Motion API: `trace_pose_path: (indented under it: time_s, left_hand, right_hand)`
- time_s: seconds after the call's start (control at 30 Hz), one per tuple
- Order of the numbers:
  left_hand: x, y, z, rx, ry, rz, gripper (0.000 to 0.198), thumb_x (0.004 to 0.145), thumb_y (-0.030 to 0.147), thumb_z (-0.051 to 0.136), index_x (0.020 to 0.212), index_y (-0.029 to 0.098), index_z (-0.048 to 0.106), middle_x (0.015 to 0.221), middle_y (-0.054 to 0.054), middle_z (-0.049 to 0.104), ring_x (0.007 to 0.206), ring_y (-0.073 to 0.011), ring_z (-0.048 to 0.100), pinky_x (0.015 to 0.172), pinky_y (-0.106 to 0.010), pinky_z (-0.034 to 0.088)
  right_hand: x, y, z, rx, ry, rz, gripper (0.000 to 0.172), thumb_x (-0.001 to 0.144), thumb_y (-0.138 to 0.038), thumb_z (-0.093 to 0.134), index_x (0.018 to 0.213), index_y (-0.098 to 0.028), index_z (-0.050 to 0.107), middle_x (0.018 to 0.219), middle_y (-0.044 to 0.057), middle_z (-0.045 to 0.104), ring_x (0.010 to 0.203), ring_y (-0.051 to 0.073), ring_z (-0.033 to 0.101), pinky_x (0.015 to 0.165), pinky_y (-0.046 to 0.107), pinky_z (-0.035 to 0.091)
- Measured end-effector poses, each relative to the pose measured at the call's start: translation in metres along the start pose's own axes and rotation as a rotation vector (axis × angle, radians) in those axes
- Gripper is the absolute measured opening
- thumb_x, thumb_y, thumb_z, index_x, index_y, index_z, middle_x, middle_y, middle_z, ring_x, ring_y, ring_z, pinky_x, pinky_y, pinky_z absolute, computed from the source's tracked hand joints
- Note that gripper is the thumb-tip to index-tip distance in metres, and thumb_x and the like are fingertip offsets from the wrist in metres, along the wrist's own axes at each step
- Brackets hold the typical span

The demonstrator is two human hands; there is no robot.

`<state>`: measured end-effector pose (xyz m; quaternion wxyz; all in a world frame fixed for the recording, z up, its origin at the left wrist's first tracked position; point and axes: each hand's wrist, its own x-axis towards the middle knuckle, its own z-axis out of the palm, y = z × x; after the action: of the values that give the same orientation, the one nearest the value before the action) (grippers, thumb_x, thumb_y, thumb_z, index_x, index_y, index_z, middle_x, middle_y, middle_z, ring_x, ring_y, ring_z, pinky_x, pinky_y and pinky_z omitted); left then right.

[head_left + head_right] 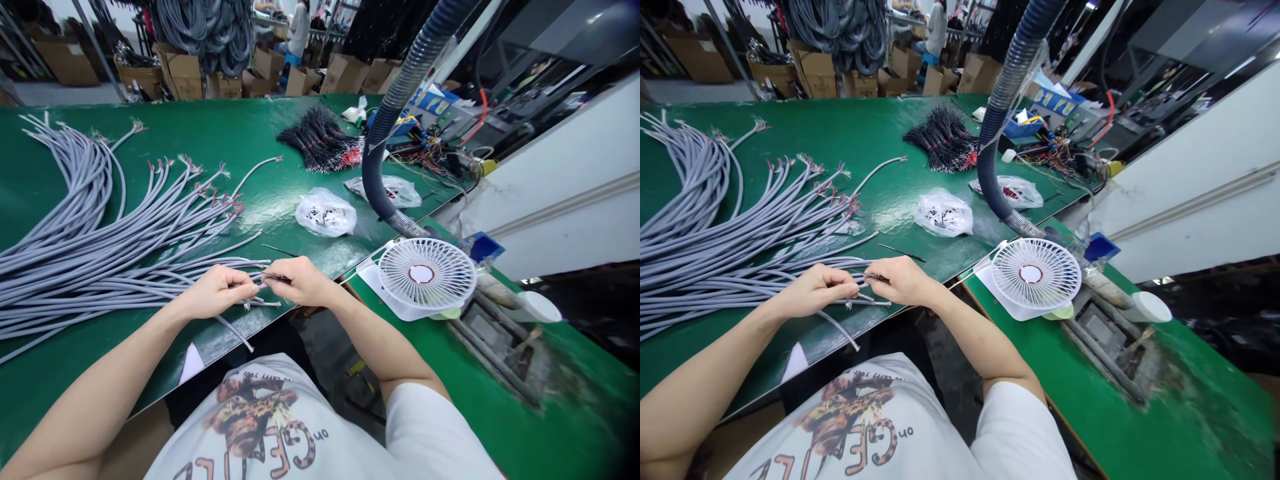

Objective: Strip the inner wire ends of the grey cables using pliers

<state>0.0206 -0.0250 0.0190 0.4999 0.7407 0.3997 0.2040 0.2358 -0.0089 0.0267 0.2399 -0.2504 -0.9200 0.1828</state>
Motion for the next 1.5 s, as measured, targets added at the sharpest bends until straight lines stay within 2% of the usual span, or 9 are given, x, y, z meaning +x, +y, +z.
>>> trace_pose_path:
  time_s: [0.2,0.33,0.47,0.63,0.87,1.0,1.13,1.3,1.5]
  left_hand:
    - [0.001,0.001,-0.003,-0.029,0.042,0.036,0.037,0.083,0.04,0.054,0.065,0.01,0.064,0.056,0.0,0.054,0.052,-0.0089,0.044,0.051,-0.02,0.035]
    - [0.004,-0.002,0.0,-0.104,0.23,0.063,0.033,0.082,0.04,0.058,0.079,0.01,0.071,0.058,-0.001,0.059,0.047,-0.0078,0.043,0.046,-0.019,0.034]
    - [0.006,-0.006,0.007,-0.094,0.399,0.122,0.032,0.083,0.038,0.059,0.096,0.012,0.074,0.071,-0.004,0.07,0.056,-0.0113,0.056,0.053,-0.02,0.044]
    - [0.005,-0.006,0.006,-0.038,0.382,0.132,0.032,0.084,0.04,0.058,0.09,0.013,0.075,0.089,-0.007,0.075,0.076,-0.0179,0.066,0.069,-0.024,0.051]
    - [0.006,-0.008,0.004,-0.063,0.276,0.146,0.031,0.084,0.037,0.057,0.084,0.012,0.075,0.085,-0.007,0.074,0.075,-0.0173,0.065,0.07,-0.024,0.049]
    - [0.007,-0.012,0.005,-0.015,0.173,0.154,0.028,0.084,0.035,0.058,0.088,0.014,0.075,0.077,-0.004,0.072,0.066,-0.0143,0.061,0.062,-0.022,0.046]
    - [0.005,-0.012,0.004,0.114,0.122,0.203,0.025,0.08,0.036,0.063,0.083,0.015,0.076,0.057,0.001,0.059,0.05,-0.0089,0.047,0.049,-0.019,0.035]
    - [0.004,-0.008,0.002,-0.039,0.274,0.122,0.025,0.08,0.031,0.059,0.088,0.012,0.075,0.064,-0.002,0.063,0.051,-0.009,0.047,0.047,-0.019,0.035]
    - [0.008,-0.009,0.002,-0.247,0.49,0.068,0.033,0.079,0.034,0.062,0.101,0.011,0.068,0.058,0.001,0.059,0.054,-0.0105,0.053,0.054,-0.021,0.043]
  right_hand:
    - [0.003,0.002,0.005,0.334,0.063,0.223,0.014,0.082,-0.021,0.053,0.073,-0.014,0.062,0.062,-0.002,0.057,0.057,0.008,0.049,0.057,0.02,0.036]
    - [0.007,0.0,0.023,0.962,0.193,0.592,0.019,0.072,-0.032,0.065,0.068,-0.015,0.057,0.04,-0.01,0.038,0.035,0.004,0.031,0.04,0.019,0.024]
    - [0.01,-0.012,0.039,1.33,0.339,0.654,0.025,0.068,-0.035,0.069,0.064,-0.016,0.053,0.036,-0.012,0.034,0.03,0.003,0.026,0.037,0.02,0.023]
    - [0.006,-0.019,0.03,0.792,0.497,0.529,0.017,0.079,-0.032,0.06,0.078,-0.015,0.063,0.045,-0.007,0.045,0.037,0.005,0.036,0.041,0.02,0.028]
    - [-0.001,0.002,0.0,-0.064,0.165,-0.016,0.026,0.085,-0.015,0.047,0.101,-0.016,0.068,0.072,0.002,0.066,0.058,0.009,0.053,0.057,0.021,0.037]
    - [0.006,-0.001,-0.007,-0.044,0.028,0.026,0.019,0.083,-0.02,0.05,0.082,-0.015,0.068,0.066,0.002,0.062,0.059,0.01,0.051,0.056,0.021,0.033]
    - [0.016,0.005,0.001,0.386,0.011,0.331,0.017,0.076,-0.022,0.055,0.063,-0.013,0.062,0.053,-0.003,0.052,0.05,0.007,0.043,0.052,0.02,0.032]
    - [0.023,0.021,0.037,1.007,0.265,0.602,0.018,0.068,-0.033,0.062,0.063,-0.015,0.058,0.037,-0.01,0.034,0.033,0.005,0.028,0.038,0.021,0.022]
    - [0.017,-0.003,0.054,0.438,0.643,0.413,0.021,0.081,-0.031,0.054,0.065,-0.017,0.058,0.051,-0.003,0.048,0.045,0.008,0.04,0.049,0.023,0.035]
